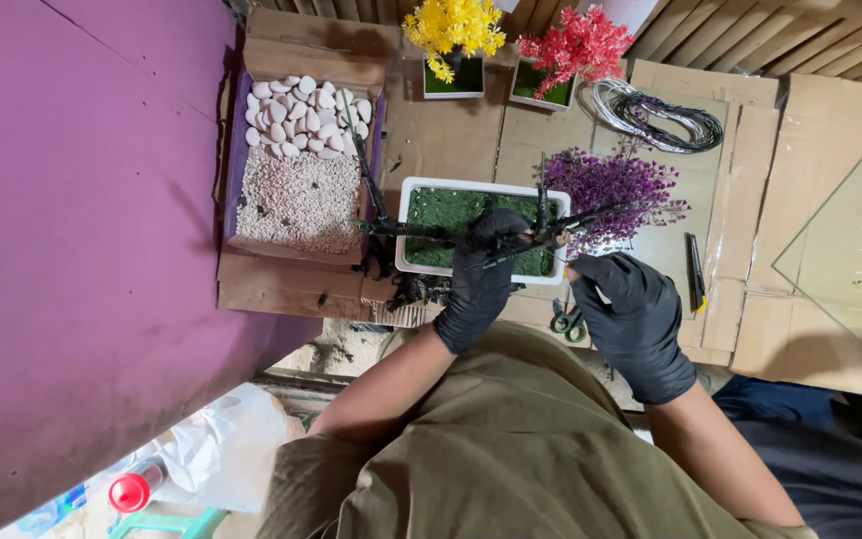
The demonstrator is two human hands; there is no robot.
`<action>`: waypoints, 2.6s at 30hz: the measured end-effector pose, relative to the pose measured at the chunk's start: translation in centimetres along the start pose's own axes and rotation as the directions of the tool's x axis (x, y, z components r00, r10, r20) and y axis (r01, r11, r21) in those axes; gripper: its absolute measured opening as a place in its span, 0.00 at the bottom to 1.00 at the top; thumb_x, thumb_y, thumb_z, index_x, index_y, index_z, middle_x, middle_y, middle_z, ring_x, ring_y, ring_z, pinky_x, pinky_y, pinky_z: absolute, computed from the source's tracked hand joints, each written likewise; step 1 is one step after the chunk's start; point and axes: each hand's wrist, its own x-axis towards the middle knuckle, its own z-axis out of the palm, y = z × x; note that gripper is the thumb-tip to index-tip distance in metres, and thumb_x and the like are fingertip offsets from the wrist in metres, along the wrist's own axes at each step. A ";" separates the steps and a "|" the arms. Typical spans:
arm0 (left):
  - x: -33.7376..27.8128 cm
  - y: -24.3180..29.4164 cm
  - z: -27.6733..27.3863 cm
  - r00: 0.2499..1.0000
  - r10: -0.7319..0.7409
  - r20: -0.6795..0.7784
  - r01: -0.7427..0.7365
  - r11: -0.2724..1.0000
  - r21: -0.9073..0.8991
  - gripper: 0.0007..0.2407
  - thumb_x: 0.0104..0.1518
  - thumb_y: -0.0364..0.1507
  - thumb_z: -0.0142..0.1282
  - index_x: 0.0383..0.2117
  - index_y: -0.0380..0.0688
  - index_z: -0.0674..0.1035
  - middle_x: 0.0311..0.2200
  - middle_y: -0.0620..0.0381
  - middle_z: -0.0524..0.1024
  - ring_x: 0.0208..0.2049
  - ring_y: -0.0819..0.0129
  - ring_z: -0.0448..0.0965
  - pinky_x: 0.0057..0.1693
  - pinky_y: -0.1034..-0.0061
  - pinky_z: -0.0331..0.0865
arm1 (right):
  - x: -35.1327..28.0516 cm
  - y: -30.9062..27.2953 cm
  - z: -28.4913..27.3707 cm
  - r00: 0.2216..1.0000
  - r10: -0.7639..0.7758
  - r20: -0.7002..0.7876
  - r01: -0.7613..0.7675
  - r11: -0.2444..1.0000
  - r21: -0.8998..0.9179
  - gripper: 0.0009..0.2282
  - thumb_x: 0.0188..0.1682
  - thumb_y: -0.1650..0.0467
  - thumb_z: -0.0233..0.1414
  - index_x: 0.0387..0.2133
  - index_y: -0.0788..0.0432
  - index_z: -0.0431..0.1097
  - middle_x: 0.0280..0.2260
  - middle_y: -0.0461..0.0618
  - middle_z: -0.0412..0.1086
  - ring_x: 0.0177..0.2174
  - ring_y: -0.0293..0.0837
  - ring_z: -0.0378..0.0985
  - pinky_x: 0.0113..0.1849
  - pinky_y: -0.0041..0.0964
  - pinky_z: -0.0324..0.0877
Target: The person wraps black electrical tape around the branches of a small bonsai tree placed in a white rectangular pot. They use both hands to secure the tape, occasionally using scissors to cut the tape and a lighter to seal the ends.
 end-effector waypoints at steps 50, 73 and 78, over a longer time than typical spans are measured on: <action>3.0 6.8 2.5 0.928 -0.364 0.082 0.288 0.839 0.461 0.03 0.57 0.19 0.60 0.32 0.40 0.81 0.35 0.52 0.81 0.41 0.70 0.79 0.48 0.76 0.73 | 3.8 11.0 0.0 0.919 -0.375 0.124 0.395 0.884 -0.252 0.14 0.50 0.68 0.61 0.49 0.51 0.75 0.49 0.56 0.74 0.46 0.62 0.76 0.47 0.57 0.71; 2.9 7.4 3.5 0.803 -0.583 -0.127 0.589 0.742 0.319 0.07 0.63 0.22 0.57 0.45 0.40 0.79 0.37 0.58 0.84 0.41 0.75 0.81 0.49 0.90 0.69 | 11.4 9.1 5.5 0.798 -0.117 0.591 -0.130 0.924 0.359 0.02 0.45 0.75 0.58 0.29 0.63 0.75 0.28 0.59 0.74 0.32 0.61 0.77 0.39 0.48 0.70; 3.2 7.2 3.8 0.820 -0.550 -0.159 0.570 0.809 0.142 0.07 0.56 0.20 0.64 0.40 0.40 0.81 0.38 0.51 0.83 0.38 0.63 0.82 0.47 0.75 0.74 | 15.1 3.1 4.1 0.461 0.372 0.806 -0.887 0.188 0.421 0.09 0.45 0.74 0.54 0.18 0.69 0.73 0.14 0.59 0.67 0.18 0.47 0.73 0.31 0.35 0.69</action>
